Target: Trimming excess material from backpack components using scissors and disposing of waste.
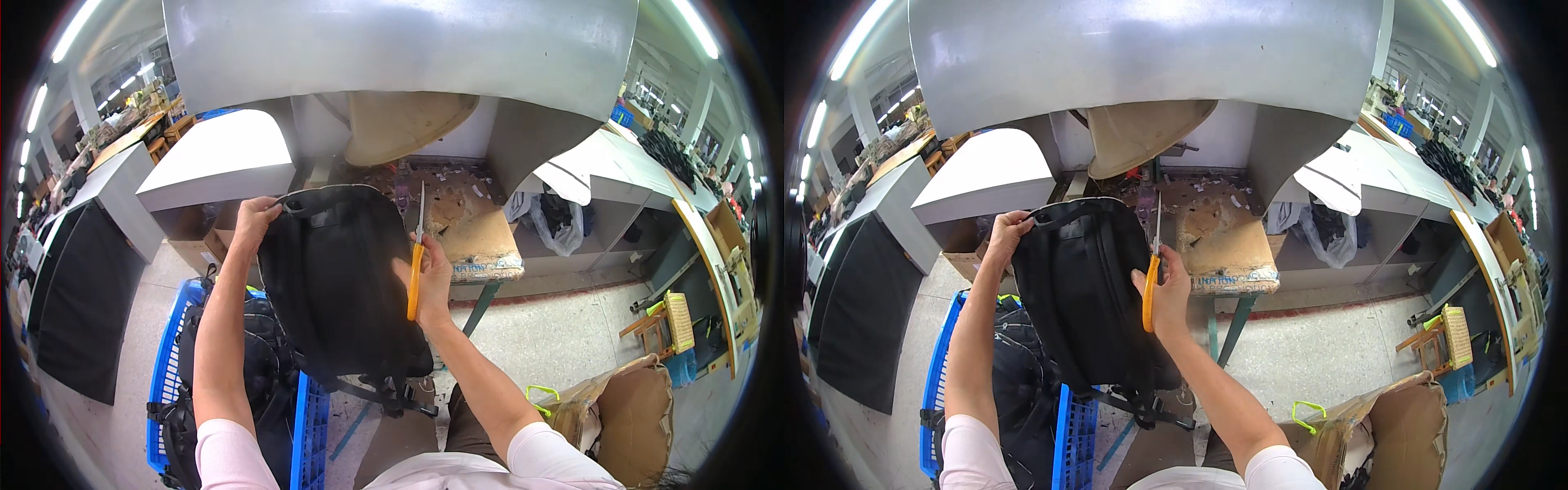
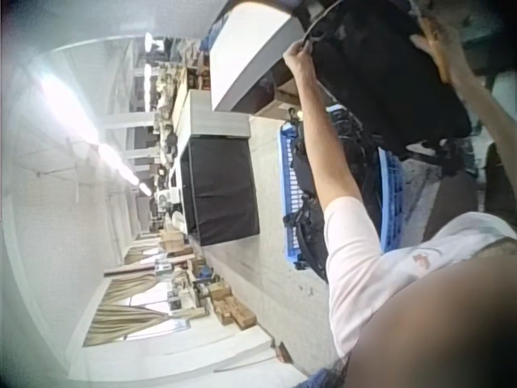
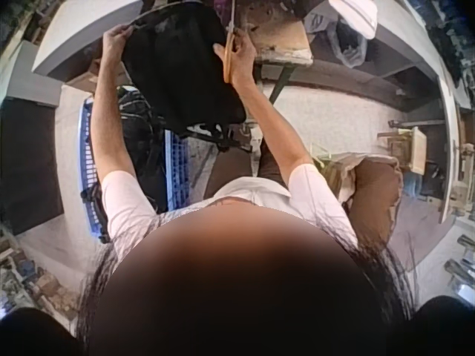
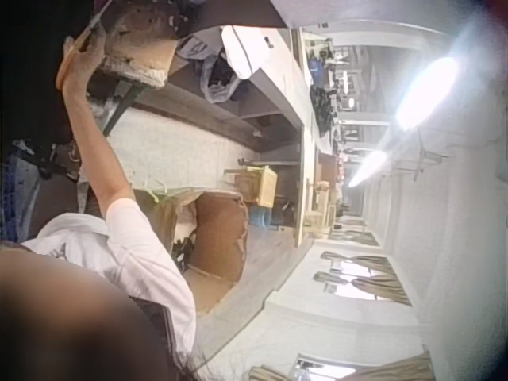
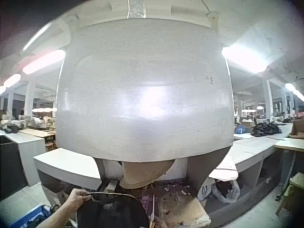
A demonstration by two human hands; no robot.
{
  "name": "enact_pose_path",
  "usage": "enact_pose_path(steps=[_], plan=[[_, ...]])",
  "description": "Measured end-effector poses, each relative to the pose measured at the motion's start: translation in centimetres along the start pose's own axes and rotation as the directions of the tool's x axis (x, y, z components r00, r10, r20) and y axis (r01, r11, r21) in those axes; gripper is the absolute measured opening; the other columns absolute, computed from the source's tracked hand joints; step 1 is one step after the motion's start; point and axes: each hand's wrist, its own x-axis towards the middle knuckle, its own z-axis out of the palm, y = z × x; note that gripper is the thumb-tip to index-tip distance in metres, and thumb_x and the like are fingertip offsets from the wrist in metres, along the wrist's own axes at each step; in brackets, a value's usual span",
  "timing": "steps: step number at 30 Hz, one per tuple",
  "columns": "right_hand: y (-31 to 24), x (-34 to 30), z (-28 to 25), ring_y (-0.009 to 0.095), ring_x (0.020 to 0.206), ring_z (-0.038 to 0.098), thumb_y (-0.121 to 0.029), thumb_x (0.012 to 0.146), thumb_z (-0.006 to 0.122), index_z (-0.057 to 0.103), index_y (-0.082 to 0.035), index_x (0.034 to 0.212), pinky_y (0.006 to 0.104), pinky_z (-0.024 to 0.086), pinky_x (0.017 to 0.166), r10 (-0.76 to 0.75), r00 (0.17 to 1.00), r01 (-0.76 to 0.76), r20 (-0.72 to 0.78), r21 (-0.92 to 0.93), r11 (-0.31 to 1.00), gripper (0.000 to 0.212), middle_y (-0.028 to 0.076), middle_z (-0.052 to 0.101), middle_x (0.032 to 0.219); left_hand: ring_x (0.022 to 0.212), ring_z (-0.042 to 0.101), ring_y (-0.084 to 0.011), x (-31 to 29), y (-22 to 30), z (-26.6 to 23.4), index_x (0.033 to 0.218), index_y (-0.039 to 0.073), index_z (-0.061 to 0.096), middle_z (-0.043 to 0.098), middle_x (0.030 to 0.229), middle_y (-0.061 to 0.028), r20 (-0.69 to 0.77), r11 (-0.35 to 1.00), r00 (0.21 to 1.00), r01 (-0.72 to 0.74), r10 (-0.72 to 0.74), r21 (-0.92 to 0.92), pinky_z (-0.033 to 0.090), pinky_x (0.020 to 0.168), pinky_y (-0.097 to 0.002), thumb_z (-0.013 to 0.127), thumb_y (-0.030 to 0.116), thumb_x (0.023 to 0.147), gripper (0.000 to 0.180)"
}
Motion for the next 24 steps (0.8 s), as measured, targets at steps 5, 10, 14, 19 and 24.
enact_pose_path(steps=[5, 10, 14, 19, 24], plan=[[-1.2, -1.9, -2.1, 0.007, 0.071, 0.044, -0.005, 0.068, 0.067, 0.048, -0.001, 0.109, 0.0216, 0.04, 0.065, -0.028, 0.999, 0.025, -0.031, -0.092, 0.995, 0.046, 0.001, 0.049, 0.086, 0.061, 0.046, -0.007, -1.6, 1.1, 2.3, 0.08, 0.0, 0.063, 0.054, 0.065, 0.0025, 0.064, 0.966, 0.984, -0.175, 0.166, 0.188, 0.037, 0.056, -0.0216, 0.057, 0.011, 0.076, 0.013], [-0.4, -6.3, -2.5, 0.006, 0.072, 0.042, -0.007, 0.067, 0.069, 0.044, -0.003, 0.113, 0.0202, 0.038, 0.064, 0.094, 0.994, -0.09, 0.059, -0.058, 0.994, 0.052, -0.001, 0.045, 0.08, 0.101, 0.05, -0.0158, -9.1, -1.2, -1.8, 0.111, -0.003, 0.049, 0.055, 0.105, -0.0084, -0.151, 0.922, 0.952, -0.297, 0.266, -0.246, 0.037, 0.09, -0.025, 0.05, 0.014, 0.085, 0.031], [-1.9, -11.0, -3.5, 0.003, 0.084, 0.043, -0.003, 0.075, 0.063, 0.039, -0.005, 0.122, 0.0169, 0.036, 0.072, 0.103, 0.974, -0.146, 0.202, 0.214, 0.966, 0.053, -0.003, 0.047, 0.099, 0.11, 0.041, -0.0315, -17.6, -11.9, -3.0, 0.121, -0.001, 0.039, 0.043, 0.121, -0.0168, -0.051, 0.705, 0.991, 0.054, -0.127, -0.707, 0.036, 0.091, -0.0378, 0.053, 0.02, 0.082, 0.047], [-2.7, -13.8, -4.4, 0.008, 0.086, 0.044, -0.008, 0.076, 0.064, 0.039, -0.006, 0.123, 0.0188, 0.036, 0.072, 0.054, 0.961, -0.06, 0.27, 0.013, 0.998, 0.053, 0.003, 0.046, 0.099, 0.109, 0.041, -0.0392, -19.1, -13.1, -1.2, 0.126, 0.0, 0.034, 0.044, 0.12, -0.0194, 0.054, 0.831, 0.978, 0.198, -0.199, -0.519, 0.038, 0.089, -0.0431, 0.061, 0.023, 0.076, 0.061], [-0.8, -17.3, -5.3, 0.017, 0.081, 0.036, -0.014, 0.079, 0.064, 0.042, -0.009, 0.117, 0.0321, 0.03, 0.071, -0.034, 0.972, 0.058, 0.234, -0.095, 0.994, 0.044, 0.007, 0.038, 0.091, 0.106, 0.043, -0.0324, -17.5, -9.2, -0.2, 0.12, 0.001, 0.04, 0.044, 0.118, -0.0163, 0.053, 0.941, 0.998, 0.061, -0.046, -0.333, 0.035, 0.091, -0.0394, 0.061, 0.02, 0.075, 0.054]])
